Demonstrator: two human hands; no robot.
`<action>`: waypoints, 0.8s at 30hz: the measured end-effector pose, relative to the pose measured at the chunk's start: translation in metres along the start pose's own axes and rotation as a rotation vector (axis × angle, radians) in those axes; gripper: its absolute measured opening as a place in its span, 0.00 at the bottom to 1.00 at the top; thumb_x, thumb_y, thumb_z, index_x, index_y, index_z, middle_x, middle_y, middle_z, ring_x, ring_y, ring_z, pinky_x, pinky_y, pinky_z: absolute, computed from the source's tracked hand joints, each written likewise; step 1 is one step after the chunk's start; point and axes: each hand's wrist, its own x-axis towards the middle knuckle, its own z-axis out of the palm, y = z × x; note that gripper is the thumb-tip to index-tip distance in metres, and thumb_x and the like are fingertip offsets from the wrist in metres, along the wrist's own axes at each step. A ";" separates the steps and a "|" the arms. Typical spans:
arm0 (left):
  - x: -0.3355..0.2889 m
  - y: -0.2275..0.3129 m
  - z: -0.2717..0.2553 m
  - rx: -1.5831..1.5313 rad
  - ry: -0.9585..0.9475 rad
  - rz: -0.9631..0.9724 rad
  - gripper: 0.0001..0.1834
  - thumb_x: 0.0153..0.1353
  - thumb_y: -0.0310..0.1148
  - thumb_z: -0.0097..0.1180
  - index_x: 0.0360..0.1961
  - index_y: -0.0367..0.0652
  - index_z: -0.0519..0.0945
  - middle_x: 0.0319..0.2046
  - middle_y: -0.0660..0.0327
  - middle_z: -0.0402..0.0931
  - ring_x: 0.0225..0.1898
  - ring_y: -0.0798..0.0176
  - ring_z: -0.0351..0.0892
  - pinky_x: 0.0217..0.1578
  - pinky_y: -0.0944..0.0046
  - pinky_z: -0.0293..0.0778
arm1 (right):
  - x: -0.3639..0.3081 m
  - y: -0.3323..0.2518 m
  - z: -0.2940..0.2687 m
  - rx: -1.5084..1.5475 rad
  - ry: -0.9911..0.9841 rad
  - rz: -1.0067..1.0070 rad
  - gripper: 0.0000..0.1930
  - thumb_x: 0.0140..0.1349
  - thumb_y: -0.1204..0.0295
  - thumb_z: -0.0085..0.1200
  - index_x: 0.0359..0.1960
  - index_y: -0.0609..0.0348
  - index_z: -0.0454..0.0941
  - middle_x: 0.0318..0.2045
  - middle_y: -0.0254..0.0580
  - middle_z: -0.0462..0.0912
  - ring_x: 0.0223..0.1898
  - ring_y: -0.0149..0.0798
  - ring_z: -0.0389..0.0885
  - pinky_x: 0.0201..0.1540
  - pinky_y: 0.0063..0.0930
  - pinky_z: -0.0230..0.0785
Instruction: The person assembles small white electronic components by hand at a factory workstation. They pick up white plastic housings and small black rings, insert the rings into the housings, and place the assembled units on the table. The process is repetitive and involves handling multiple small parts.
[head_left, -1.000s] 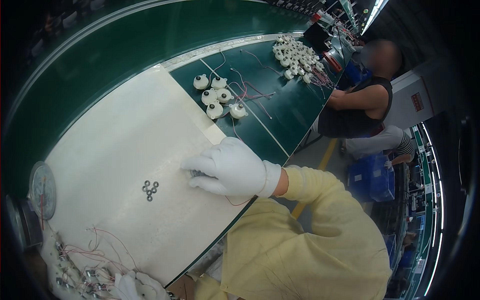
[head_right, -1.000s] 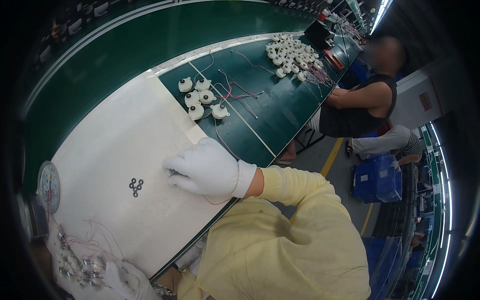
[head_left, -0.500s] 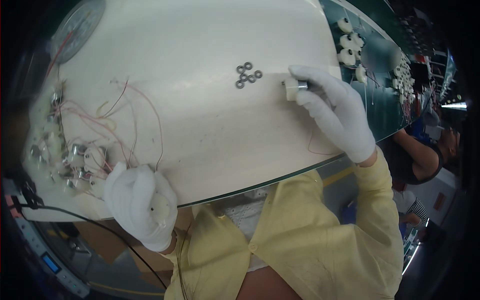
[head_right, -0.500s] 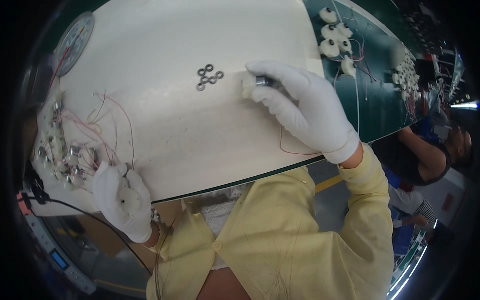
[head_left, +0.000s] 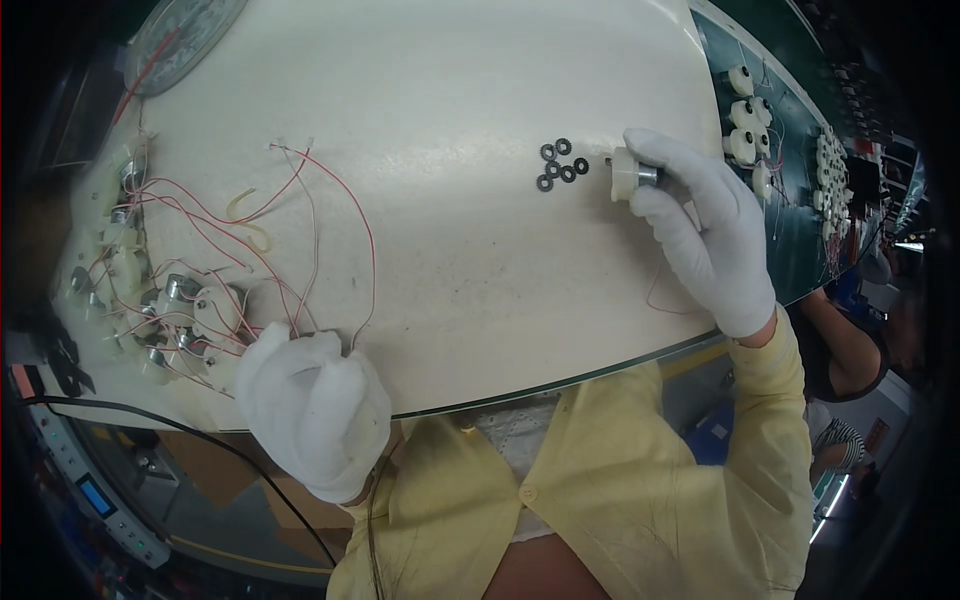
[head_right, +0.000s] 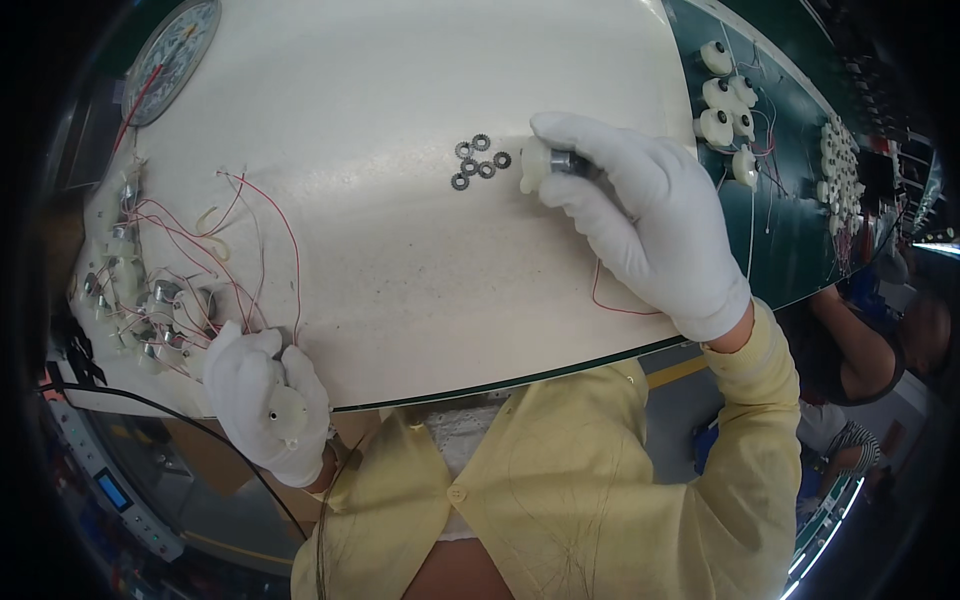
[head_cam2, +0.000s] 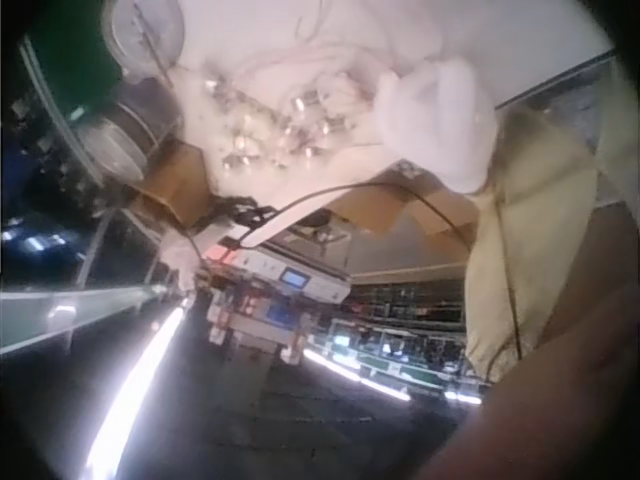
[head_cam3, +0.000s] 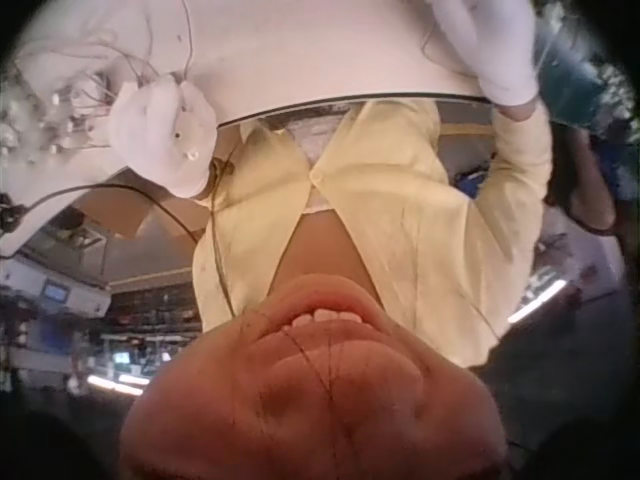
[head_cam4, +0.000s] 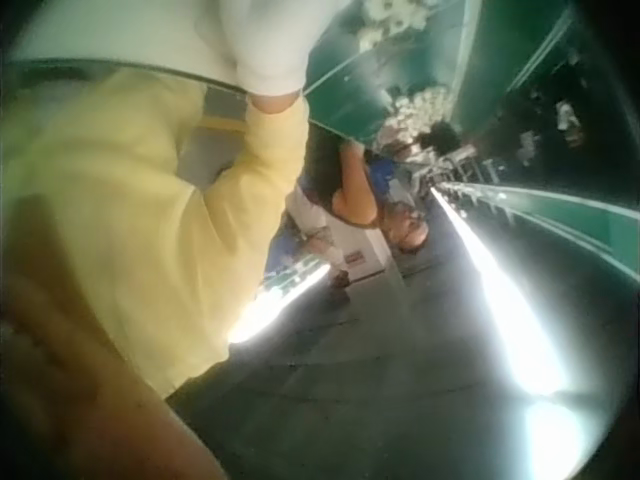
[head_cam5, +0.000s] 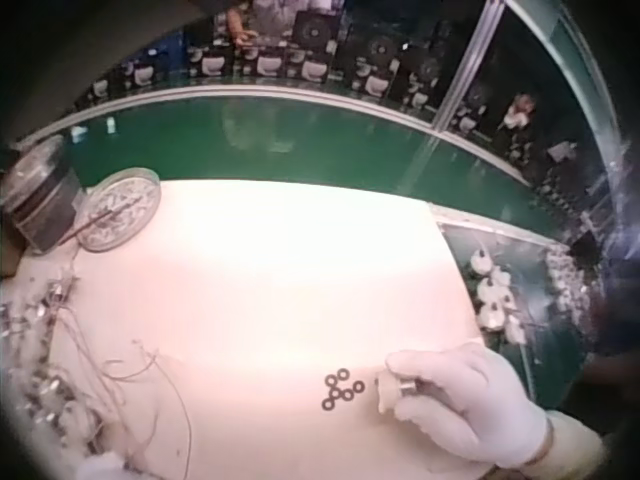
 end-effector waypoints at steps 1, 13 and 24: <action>-0.001 0.000 -0.001 -0.006 0.010 -0.008 0.29 0.52 0.11 0.65 0.56 0.39 0.75 0.41 0.52 0.84 0.42 0.48 0.83 0.60 0.38 0.76 | 0.003 0.001 0.002 -0.042 0.014 -0.053 0.20 0.67 0.73 0.64 0.61 0.60 0.80 0.35 0.40 0.87 0.33 0.38 0.84 0.40 0.28 0.75; -0.003 -0.002 0.003 0.056 0.054 -0.083 0.29 0.53 0.11 0.65 0.56 0.39 0.75 0.44 0.53 0.85 0.52 0.39 0.82 0.58 0.42 0.76 | 0.014 -0.021 0.009 -0.329 -0.071 -0.038 0.21 0.60 0.70 0.69 0.55 0.54 0.83 0.32 0.32 0.85 0.32 0.39 0.82 0.41 0.32 0.70; -0.004 -0.002 0.004 0.066 0.059 -0.104 0.29 0.53 0.11 0.65 0.56 0.40 0.76 0.41 0.54 0.84 0.48 0.44 0.81 0.57 0.43 0.77 | -0.015 -0.040 -0.012 -0.659 -0.243 -0.087 0.13 0.64 0.61 0.65 0.45 0.48 0.79 0.19 0.29 0.72 0.19 0.36 0.72 0.30 0.32 0.61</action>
